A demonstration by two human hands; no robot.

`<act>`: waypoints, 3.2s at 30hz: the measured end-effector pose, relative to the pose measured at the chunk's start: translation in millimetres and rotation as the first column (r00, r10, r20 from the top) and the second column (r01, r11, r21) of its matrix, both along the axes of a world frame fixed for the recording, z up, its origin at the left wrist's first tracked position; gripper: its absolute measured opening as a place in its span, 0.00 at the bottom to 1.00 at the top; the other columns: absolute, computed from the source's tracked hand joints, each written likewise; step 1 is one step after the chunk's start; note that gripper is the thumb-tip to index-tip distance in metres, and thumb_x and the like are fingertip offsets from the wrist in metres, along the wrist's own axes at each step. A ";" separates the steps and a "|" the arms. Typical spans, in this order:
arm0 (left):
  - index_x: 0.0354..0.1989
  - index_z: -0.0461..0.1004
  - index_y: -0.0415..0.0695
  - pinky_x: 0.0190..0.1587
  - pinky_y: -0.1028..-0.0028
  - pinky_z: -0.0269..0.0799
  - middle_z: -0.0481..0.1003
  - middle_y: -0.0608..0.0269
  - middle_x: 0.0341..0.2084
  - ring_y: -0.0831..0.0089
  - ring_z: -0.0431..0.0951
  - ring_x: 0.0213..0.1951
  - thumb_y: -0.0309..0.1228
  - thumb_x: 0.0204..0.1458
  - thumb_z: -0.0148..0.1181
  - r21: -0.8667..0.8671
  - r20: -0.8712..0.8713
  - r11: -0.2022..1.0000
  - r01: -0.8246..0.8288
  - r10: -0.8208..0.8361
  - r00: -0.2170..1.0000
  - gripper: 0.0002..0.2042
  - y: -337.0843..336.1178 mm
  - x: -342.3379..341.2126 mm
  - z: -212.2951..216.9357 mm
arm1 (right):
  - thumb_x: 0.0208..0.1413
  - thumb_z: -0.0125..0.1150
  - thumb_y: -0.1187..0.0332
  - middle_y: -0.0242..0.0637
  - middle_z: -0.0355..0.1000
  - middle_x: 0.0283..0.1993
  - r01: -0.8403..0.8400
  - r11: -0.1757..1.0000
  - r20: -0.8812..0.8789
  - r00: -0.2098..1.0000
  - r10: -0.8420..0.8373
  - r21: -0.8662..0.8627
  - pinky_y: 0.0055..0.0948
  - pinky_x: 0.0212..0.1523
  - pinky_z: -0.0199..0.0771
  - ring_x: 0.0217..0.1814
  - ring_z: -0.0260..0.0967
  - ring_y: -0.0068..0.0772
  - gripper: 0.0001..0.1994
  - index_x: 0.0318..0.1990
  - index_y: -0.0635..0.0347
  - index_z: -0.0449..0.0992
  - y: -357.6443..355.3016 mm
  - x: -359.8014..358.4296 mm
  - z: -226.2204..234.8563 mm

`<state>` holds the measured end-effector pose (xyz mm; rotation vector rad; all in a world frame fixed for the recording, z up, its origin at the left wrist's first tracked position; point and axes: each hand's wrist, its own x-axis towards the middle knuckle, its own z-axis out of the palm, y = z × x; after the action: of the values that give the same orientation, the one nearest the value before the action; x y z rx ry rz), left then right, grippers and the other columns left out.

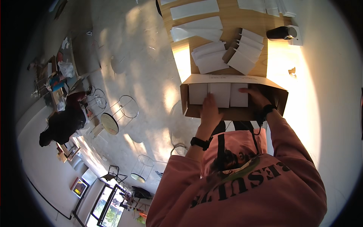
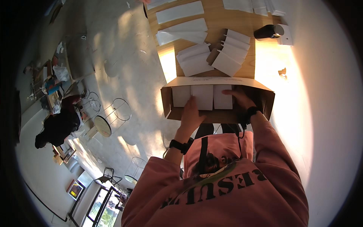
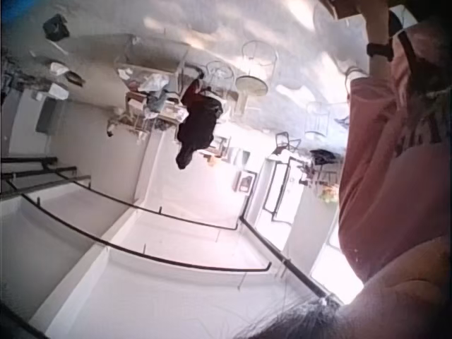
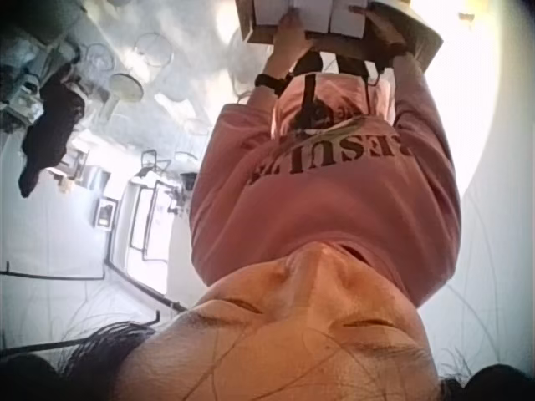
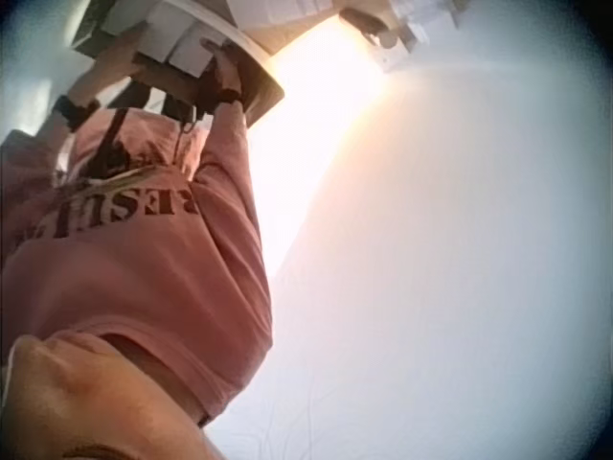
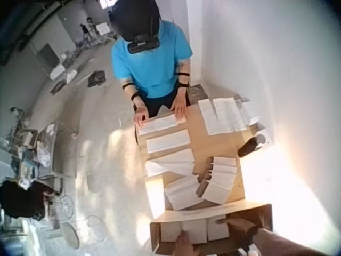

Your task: The person assembles a cardboard box, applies adhesive tape to the bottom, and then places several white rectangular paper products into the box from a table.

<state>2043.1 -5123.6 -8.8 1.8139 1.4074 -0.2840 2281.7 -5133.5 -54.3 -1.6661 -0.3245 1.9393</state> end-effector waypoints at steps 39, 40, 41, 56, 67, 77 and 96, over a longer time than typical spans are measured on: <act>0.53 0.50 0.33 0.50 0.53 0.62 0.63 0.32 0.44 0.36 0.64 0.46 0.21 0.39 0.50 0.042 0.116 0.811 -0.583 0.576 0.809 0.29 37.1 -29.7 -42.8 | 0.48 0.52 0.77 0.40 0.67 0.37 -0.567 0.764 0.514 0.775 0.369 0.308 0.30 0.43 0.68 0.42 0.68 0.34 0.16 0.47 0.58 0.64 -16.0 -95.3 24.3; 0.53 0.50 0.33 0.50 0.53 0.62 0.63 0.32 0.44 0.36 0.64 0.46 0.21 0.39 0.50 0.041 0.115 0.814 -0.579 0.572 0.812 0.29 37.5 -33.0 -43.8 | 0.48 0.52 0.77 0.40 0.67 0.37 -0.563 0.767 0.513 0.777 0.365 0.306 0.30 0.43 0.68 0.42 0.68 0.34 0.16 0.47 0.58 0.64 -16.2 -96.7 22.5; 0.53 0.50 0.33 0.50 0.53 0.62 0.63 0.31 0.44 0.36 0.64 0.46 0.21 0.39 0.49 0.044 0.154 0.803 -0.594 0.582 0.799 0.29 39.3 -34.8 -45.7 | 0.47 0.51 0.78 0.40 0.67 0.37 -0.559 0.768 0.513 0.780 0.358 0.313 0.30 0.43 0.68 0.41 0.68 0.34 0.17 0.47 0.58 0.64 -15.9 -97.9 20.0; 0.51 0.56 0.33 0.52 0.56 0.59 0.62 0.39 0.46 0.44 0.64 0.48 0.27 0.41 0.52 0.219 -0.046 0.829 -0.515 0.536 0.843 0.26 46.3 -12.6 -7.0 | 0.43 0.46 0.81 0.43 0.68 0.32 -0.443 0.840 0.503 0.828 0.248 0.315 0.34 0.39 0.68 0.37 0.69 0.42 0.14 0.40 0.62 0.63 -21.1 -96.8 2.1; 0.37 0.68 0.40 0.39 0.62 0.69 0.71 0.53 0.32 0.58 0.73 0.36 0.36 0.42 0.59 0.240 -0.386 0.946 -0.216 0.298 0.873 0.16 53.1 -7.8 9.2 | 0.44 0.48 0.78 0.47 0.68 0.33 -0.472 0.832 0.545 0.797 0.261 0.292 0.38 0.38 0.67 0.37 0.68 0.47 0.11 0.39 0.62 0.63 -16.0 -110.5 2.8; 0.33 0.70 0.42 0.32 0.64 0.69 0.73 0.60 0.27 0.60 0.74 0.31 0.33 0.44 0.57 0.299 0.036 0.860 -0.413 0.422 0.906 0.10 38.5 -37.7 28.0 | 0.43 0.49 0.77 0.45 0.68 0.32 -0.471 0.836 0.542 0.797 0.266 0.282 0.36 0.38 0.68 0.36 0.68 0.45 0.12 0.39 0.63 0.64 -15.8 -108.8 4.8; 0.40 0.67 0.34 0.45 0.59 0.68 0.72 0.41 0.36 0.48 0.73 0.41 0.34 0.47 0.52 -0.046 0.025 0.886 -0.461 0.463 0.886 0.16 50.2 -41.9 -21.9 | 0.49 0.58 0.73 0.33 0.70 0.43 0.028 0.979 0.085 0.995 -0.046 0.201 0.23 0.48 0.64 0.46 0.65 0.22 0.18 0.49 0.64 0.66 -12.6 -46.0 46.4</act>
<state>2001.2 -5073.3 -30.6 1.3866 1.7431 -0.0286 2235.7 -5146.0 -7.9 -1.6179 -0.5026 1.7457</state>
